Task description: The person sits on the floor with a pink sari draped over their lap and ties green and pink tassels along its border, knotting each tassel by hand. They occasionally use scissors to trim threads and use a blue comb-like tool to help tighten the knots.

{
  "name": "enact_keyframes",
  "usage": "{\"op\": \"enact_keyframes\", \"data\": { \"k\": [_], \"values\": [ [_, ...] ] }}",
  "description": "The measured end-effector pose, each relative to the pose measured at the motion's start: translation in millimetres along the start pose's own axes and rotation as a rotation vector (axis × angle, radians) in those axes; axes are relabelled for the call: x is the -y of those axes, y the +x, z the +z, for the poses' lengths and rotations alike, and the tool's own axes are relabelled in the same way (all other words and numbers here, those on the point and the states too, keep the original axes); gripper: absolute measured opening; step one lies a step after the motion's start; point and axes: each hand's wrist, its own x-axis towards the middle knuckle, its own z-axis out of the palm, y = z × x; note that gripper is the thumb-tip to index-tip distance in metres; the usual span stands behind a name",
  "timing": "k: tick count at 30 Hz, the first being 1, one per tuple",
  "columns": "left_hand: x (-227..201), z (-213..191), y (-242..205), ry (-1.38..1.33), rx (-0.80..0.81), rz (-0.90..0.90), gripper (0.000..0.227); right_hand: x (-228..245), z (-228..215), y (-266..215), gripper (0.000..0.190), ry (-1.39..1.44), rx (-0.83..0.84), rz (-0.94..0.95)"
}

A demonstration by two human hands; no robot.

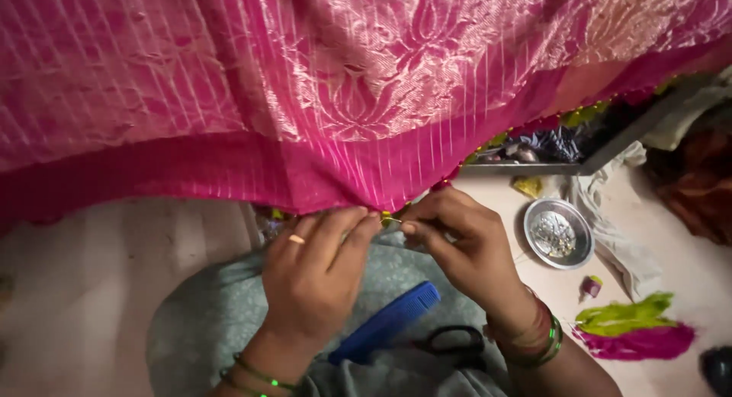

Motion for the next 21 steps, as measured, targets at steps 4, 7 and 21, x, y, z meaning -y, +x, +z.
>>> {"op": "enact_keyframes", "data": {
  "k": [4, 7, 21],
  "values": [
    [-5, 14, -12, -0.191, -0.059, -0.185, 0.015, 6, 1, 2, 0.010, 0.010, -0.008, -0.026],
    [-4, 21, -9, -0.419, -0.093, -0.417, 0.010, 11, 4, 4, 0.016, -0.225, -0.014, -0.223],
    [7, 53, -20, -1.245, -0.040, -0.903, 0.006, 1, 3, -3, 0.022, -0.200, -0.111, -0.111]
  ]
}}
